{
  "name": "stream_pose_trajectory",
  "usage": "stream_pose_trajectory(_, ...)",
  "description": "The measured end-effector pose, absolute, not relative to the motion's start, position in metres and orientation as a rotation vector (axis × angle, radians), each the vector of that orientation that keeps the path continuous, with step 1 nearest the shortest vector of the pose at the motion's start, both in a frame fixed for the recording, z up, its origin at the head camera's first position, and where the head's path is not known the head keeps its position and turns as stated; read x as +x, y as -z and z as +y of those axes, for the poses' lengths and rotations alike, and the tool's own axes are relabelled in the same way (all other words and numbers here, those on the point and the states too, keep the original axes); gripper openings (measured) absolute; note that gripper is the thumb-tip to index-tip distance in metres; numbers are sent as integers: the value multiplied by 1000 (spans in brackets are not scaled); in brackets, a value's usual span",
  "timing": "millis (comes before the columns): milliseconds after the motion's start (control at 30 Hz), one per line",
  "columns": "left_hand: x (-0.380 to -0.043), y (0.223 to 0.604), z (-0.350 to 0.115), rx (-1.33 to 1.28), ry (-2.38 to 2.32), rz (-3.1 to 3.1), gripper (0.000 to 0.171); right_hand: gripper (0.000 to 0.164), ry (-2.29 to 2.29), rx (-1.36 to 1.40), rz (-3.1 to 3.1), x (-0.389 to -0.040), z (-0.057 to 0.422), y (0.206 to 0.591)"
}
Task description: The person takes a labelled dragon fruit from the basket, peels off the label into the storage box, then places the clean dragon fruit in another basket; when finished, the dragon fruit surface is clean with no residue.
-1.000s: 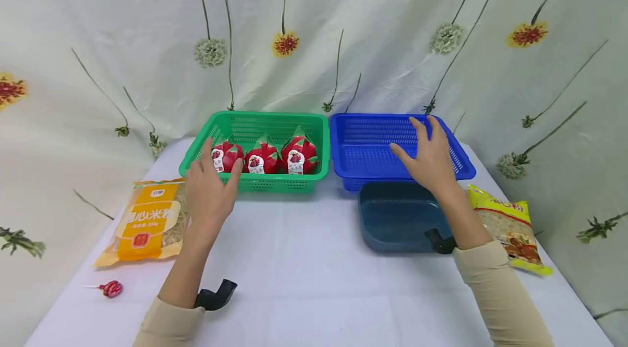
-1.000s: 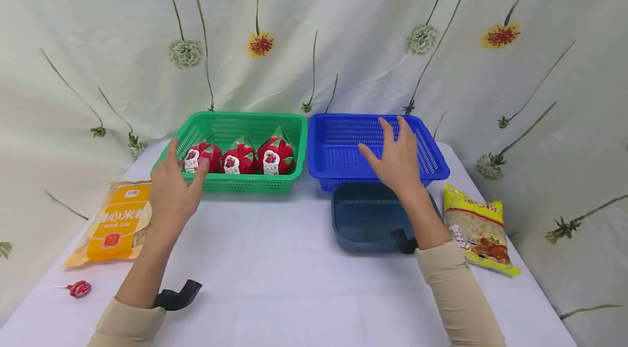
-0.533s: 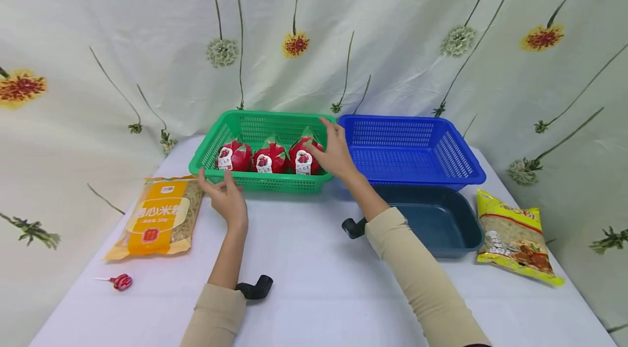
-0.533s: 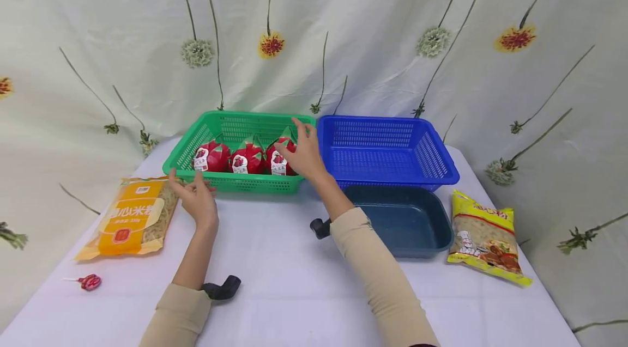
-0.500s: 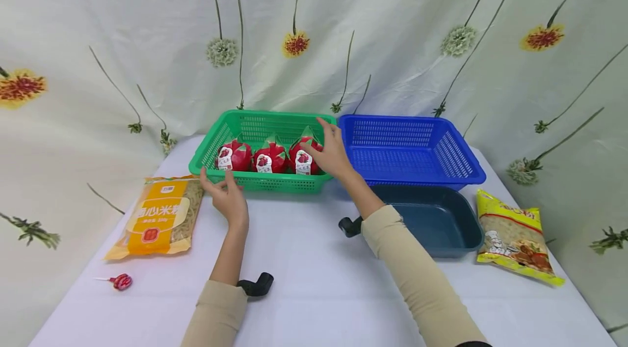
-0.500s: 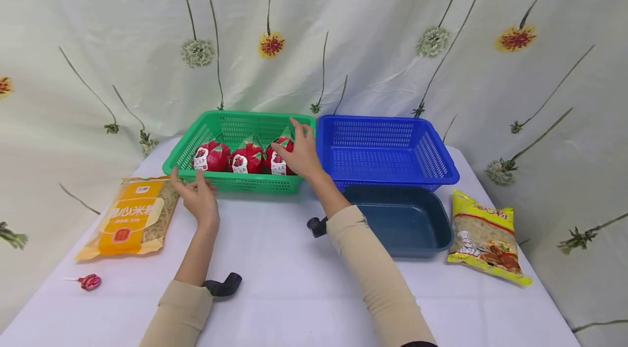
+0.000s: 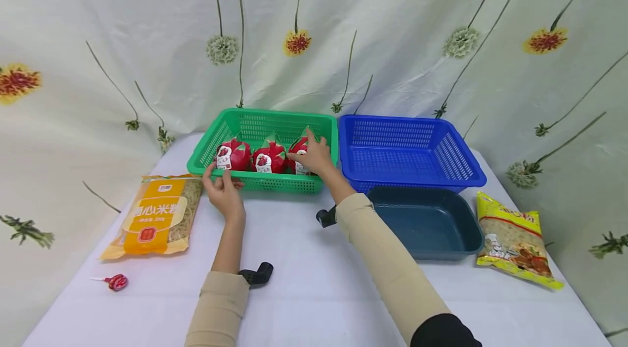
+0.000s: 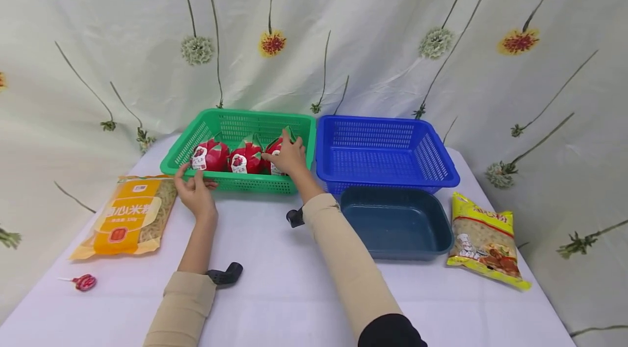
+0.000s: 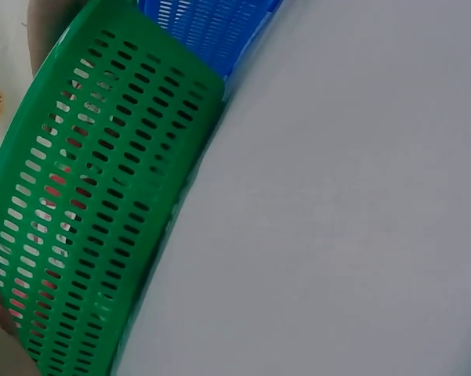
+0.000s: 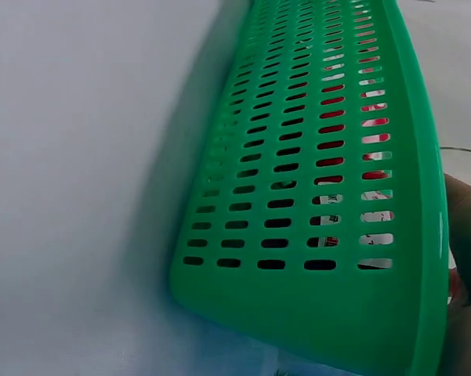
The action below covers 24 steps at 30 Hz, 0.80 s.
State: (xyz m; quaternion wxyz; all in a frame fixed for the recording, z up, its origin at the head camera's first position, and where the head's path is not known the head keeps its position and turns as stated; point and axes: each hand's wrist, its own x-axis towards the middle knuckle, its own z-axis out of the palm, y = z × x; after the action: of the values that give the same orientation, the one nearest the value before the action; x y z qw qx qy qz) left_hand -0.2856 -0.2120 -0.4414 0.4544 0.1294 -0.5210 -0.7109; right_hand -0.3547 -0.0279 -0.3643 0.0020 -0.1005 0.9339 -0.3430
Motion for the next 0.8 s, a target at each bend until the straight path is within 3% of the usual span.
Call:
stream_pose_trajectory(300,-287,443,-216,224,1815,-1199,37,89,708,-311,3046,-355,-34,368)
stream_pose_trajectory(533,-285,443,-216,239,1817,-1207,38,95,682,-362,3068,-353,-33,372)
stream_pose_trajectory(800,-283,441,-214,237,1800,-1229,37,92,694,-365,3093,-354,-32,374)
